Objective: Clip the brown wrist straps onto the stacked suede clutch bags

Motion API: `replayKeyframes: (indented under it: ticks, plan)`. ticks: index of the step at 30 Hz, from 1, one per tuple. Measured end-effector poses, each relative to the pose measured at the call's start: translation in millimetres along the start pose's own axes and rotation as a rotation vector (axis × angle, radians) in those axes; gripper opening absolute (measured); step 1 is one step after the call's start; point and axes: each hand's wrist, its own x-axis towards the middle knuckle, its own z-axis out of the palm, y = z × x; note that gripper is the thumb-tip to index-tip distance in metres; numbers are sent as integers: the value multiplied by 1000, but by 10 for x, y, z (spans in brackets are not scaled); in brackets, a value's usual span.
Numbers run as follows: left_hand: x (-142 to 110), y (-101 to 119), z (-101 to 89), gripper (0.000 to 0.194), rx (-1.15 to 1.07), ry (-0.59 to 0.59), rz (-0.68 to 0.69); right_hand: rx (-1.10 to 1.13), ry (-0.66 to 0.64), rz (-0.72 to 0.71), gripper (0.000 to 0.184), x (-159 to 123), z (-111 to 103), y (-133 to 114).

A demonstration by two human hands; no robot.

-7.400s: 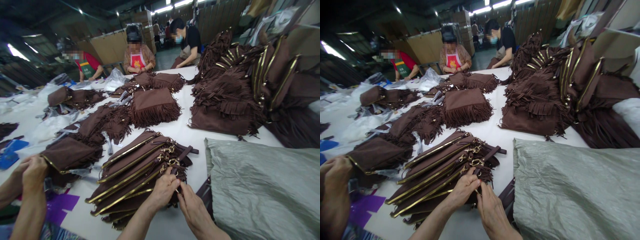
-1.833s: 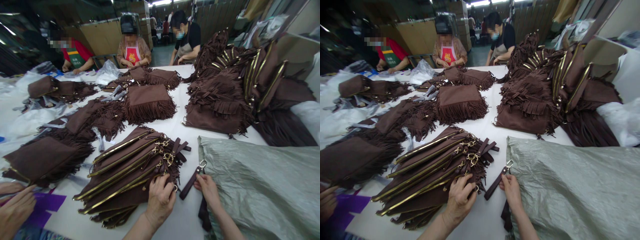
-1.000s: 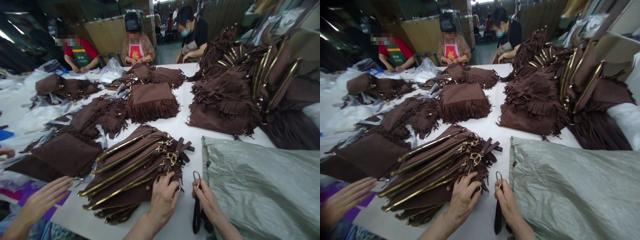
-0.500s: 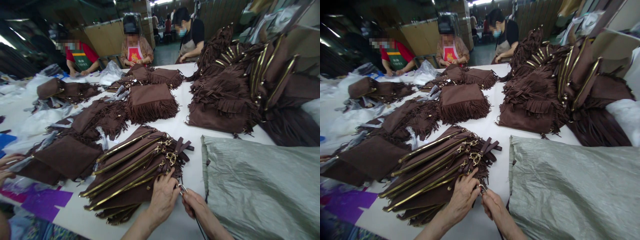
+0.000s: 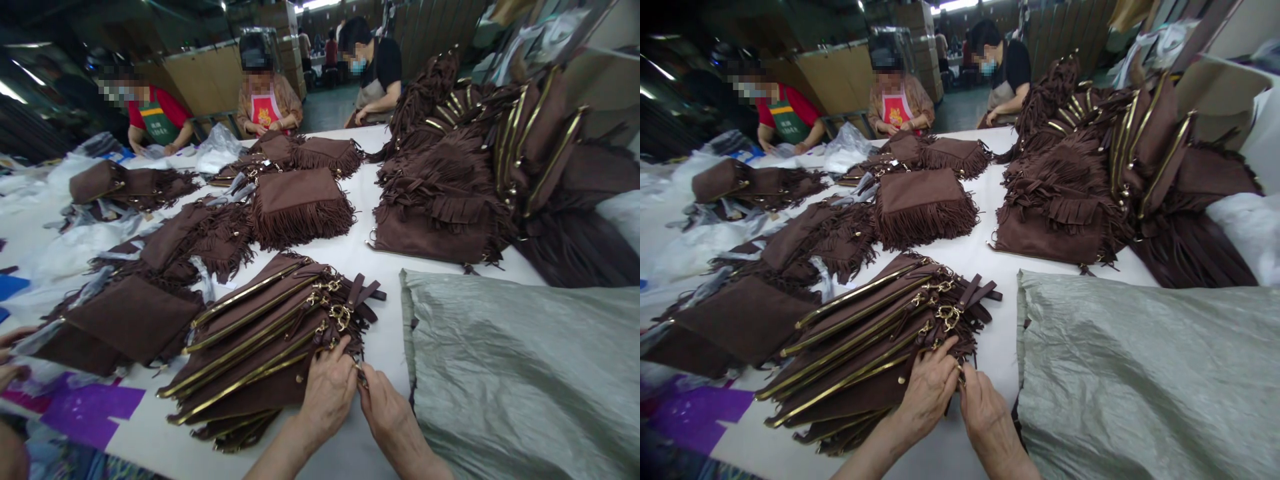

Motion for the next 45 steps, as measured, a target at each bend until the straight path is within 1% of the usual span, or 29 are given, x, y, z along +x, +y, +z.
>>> replayKeyframes:
  ticks: [3,6,9,12,15,17,18,19,20,22,24,26,28,33,37,39,41,43,45]
  plan:
    - [23,6,6,17,14,-16,0,-123,52,-32,32,4,63,19]
    - [30,6,27,16,33,-38,-6,-136,60,-4,21,34,79,10]
    - [28,3,31,17,39,-49,2,-77,27,23,18,81,49,-25]
    - [17,-10,-15,18,9,-83,-2,-10,-29,48,16,126,-9,-58]
    - [-22,-62,-79,9,-101,-114,16,89,-110,114,14,139,-53,-61]
    - [-63,-116,-86,25,-176,-73,57,123,-131,170,15,128,-60,-51]
    - [-86,-141,-74,32,-195,-27,76,126,-129,191,15,120,-58,-47]
    - [-108,-161,-52,35,-200,31,92,125,-126,207,15,112,-54,-45]
    - [-128,-174,-23,33,-192,93,99,125,-125,216,15,105,-49,-47]
    - [-156,-178,38,21,-157,210,100,129,-118,215,16,102,-40,-57]
    - [-165,-160,80,15,-121,283,108,127,-85,198,17,112,-32,-72]
    - [-159,-142,90,14,-109,302,122,116,-41,172,19,134,-24,-79]
    - [-147,-140,79,15,-123,284,134,112,-19,152,19,164,-15,-75]
    - [-137,-171,60,17,-149,258,132,124,-26,107,22,210,42,-63]
    - [-117,-171,58,16,-153,242,127,102,-6,93,22,135,105,-74]
    - [-96,-176,39,15,-156,216,126,146,-51,135,21,103,69,-60]
    - [-90,-201,7,15,-160,210,150,278,-178,234,19,134,-51,-28]
    - [-132,-240,-33,18,-148,245,209,484,-332,364,14,255,-244,6]
    - [-241,-273,-68,25,-100,314,306,734,-443,471,13,450,-455,19]
